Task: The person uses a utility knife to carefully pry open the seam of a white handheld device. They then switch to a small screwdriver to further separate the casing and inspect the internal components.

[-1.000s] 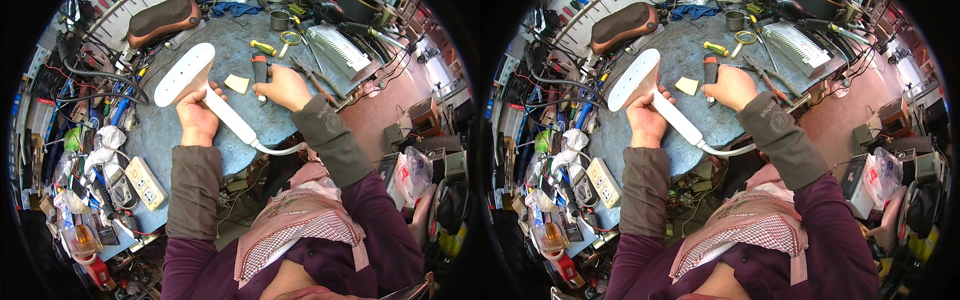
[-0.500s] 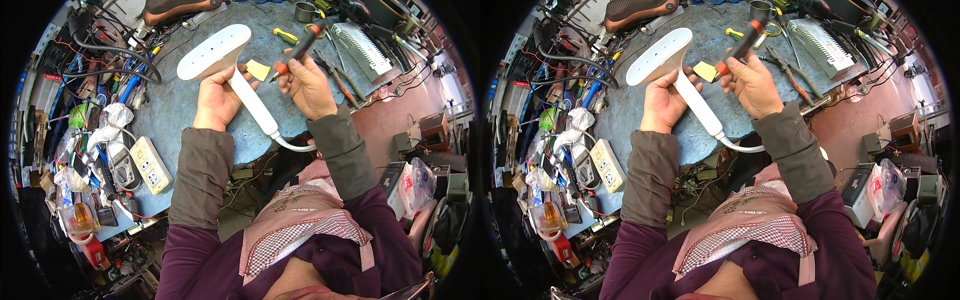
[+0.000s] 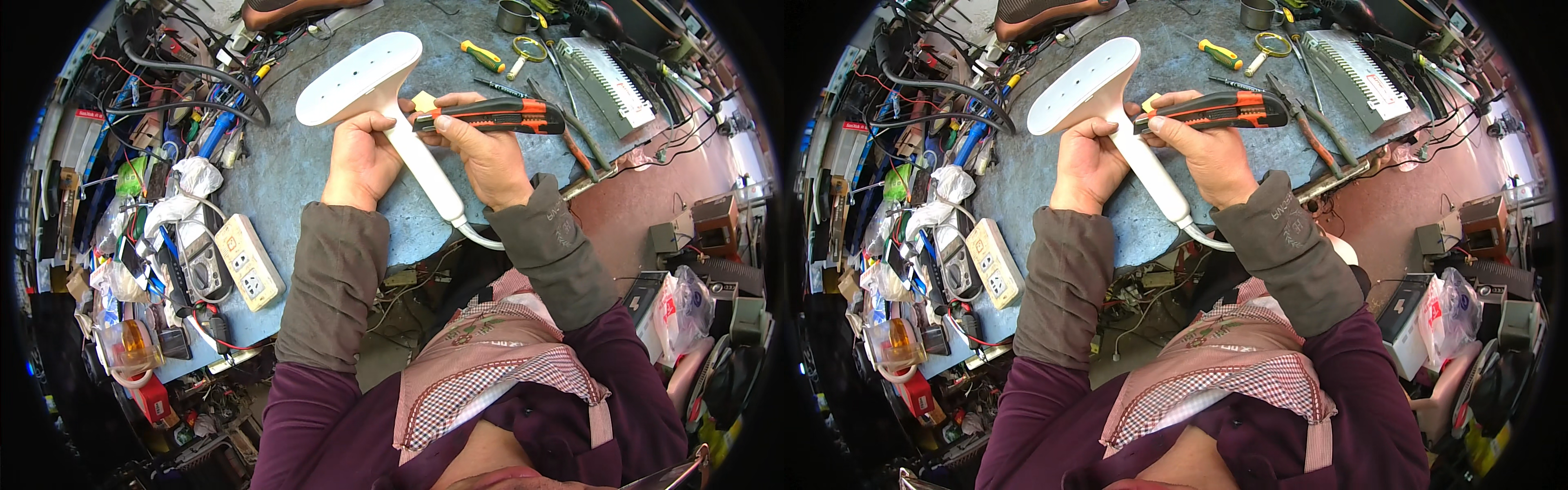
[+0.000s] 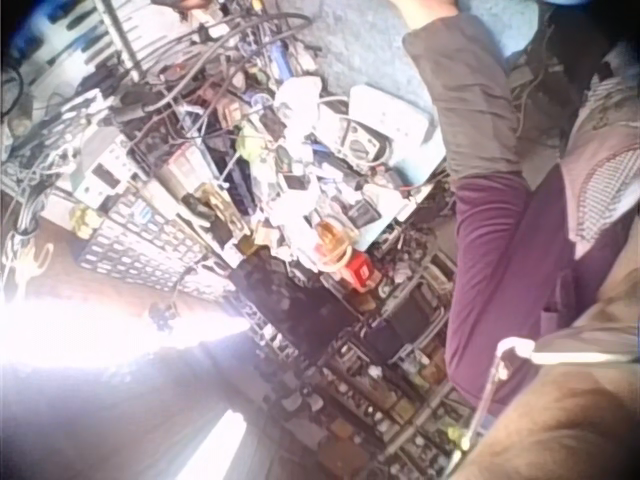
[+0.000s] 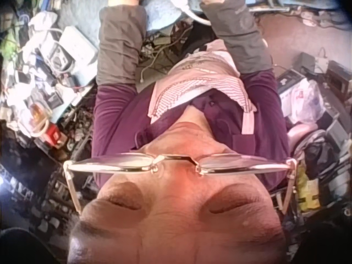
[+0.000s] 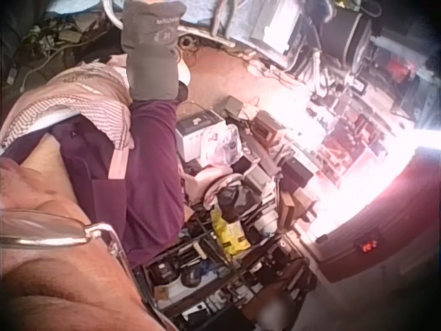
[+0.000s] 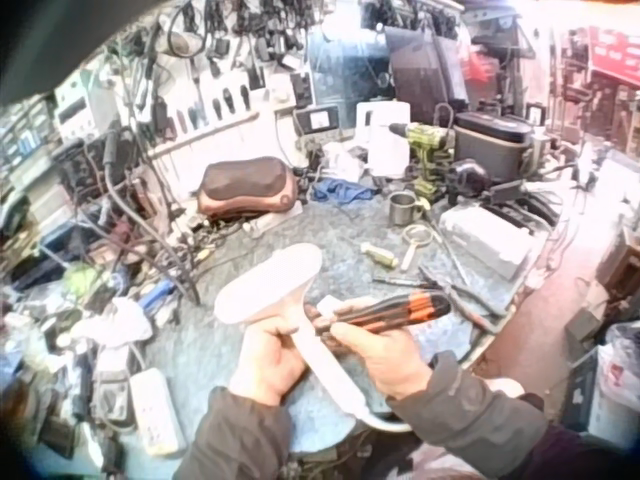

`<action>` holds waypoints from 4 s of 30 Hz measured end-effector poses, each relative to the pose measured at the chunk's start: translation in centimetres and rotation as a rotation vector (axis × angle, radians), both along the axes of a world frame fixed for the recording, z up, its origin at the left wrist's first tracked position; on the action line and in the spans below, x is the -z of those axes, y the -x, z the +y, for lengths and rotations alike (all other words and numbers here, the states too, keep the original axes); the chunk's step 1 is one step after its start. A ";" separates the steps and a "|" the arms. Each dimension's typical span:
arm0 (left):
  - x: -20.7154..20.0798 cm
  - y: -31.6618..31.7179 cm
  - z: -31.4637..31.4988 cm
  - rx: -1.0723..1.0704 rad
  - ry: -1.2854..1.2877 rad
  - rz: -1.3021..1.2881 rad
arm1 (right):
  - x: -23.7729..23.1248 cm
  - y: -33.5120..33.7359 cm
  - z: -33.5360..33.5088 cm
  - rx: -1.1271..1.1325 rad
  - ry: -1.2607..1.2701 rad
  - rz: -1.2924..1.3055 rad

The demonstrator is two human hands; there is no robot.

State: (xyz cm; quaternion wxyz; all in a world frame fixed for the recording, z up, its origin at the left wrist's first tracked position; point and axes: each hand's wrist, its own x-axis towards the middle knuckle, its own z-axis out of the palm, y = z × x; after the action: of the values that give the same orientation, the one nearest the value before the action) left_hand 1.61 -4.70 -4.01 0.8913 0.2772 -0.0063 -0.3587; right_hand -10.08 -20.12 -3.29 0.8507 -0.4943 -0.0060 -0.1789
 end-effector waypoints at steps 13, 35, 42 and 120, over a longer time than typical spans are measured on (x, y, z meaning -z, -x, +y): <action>-0.7 0.5 0.1 0.035 0.014 -0.027 | 0.0 0.0 0.2 -0.015 0.021 0.042; -0.3 0.4 -0.1 0.021 -0.024 -0.037 | 0.5 -0.5 -0.1 -0.051 -0.101 0.047; -0.5 0.5 0.0 0.040 -0.020 -0.044 | 0.5 -0.3 -0.2 -0.066 -0.031 0.031; -0.9 1.0 0.3 0.060 -0.068 -0.141 | -0.6 -0.9 -1.6 -0.214 -0.027 0.162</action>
State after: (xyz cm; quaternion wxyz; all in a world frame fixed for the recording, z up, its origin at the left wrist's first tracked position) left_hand 0.57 -4.41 -3.15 0.8676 0.3316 -0.0651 -0.3649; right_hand -9.20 -21.71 -2.68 0.8692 -0.4921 0.0123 -0.0466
